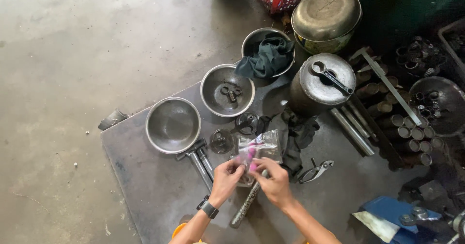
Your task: The recorder is cleaning and inspecting small motorcycle engine components using a cloth at a workbench.
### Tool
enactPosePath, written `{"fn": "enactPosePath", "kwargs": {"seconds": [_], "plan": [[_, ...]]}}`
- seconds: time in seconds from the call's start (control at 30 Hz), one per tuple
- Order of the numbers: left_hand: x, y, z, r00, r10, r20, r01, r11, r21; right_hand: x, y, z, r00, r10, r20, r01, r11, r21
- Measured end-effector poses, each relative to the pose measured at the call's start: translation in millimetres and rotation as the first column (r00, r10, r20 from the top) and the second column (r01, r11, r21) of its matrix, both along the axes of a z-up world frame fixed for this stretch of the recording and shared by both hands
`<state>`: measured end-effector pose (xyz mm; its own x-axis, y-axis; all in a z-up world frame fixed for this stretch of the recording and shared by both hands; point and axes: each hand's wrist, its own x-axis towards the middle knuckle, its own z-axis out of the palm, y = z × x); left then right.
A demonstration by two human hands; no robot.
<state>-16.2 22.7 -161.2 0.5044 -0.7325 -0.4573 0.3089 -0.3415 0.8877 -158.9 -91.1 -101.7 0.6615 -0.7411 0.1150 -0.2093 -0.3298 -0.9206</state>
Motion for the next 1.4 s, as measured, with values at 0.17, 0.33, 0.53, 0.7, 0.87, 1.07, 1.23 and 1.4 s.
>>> {"fn": "enactPosePath", "kwargs": {"seconds": [0.17,0.33,0.53,0.7,0.87,1.07,1.23,1.4], "plan": [[5,21,13,0.989,0.013,0.150,-0.025,0.997,0.075,-10,-12,1,0.992,-0.071,-0.103,0.045,0.972,-0.230],[8,30,17,0.992,0.116,0.046,-0.120,0.988,0.094,-14,-58,-45,0.839,-0.266,-0.474,0.298,0.955,-0.007],[8,26,1,0.983,0.180,-0.026,-0.180,0.983,-0.035,-5,-65,-44,0.944,-0.127,-0.304,0.083,0.985,-0.152],[23,-1,-4,0.983,0.164,-0.082,-0.171,0.981,-0.091,-9,-93,-19,0.986,-0.157,-0.049,0.161,0.874,0.459],[34,-34,96,0.802,0.009,0.597,0.046,0.996,-0.076,-27,-110,33,0.982,-0.175,0.072,0.103,0.814,0.572],[59,-53,128,0.789,-0.236,0.567,0.486,0.805,-0.341,-17,-98,68,0.964,-0.079,0.255,-0.130,0.697,0.705],[51,-43,120,0.825,-0.565,0.016,0.545,0.787,-0.291,-8,-88,73,0.966,-0.074,0.246,-0.131,0.682,0.720],[39,-34,110,0.942,-0.304,0.139,0.333,0.892,-0.305,-5,-55,65,0.984,0.176,-0.033,-0.104,0.713,0.694]]}}
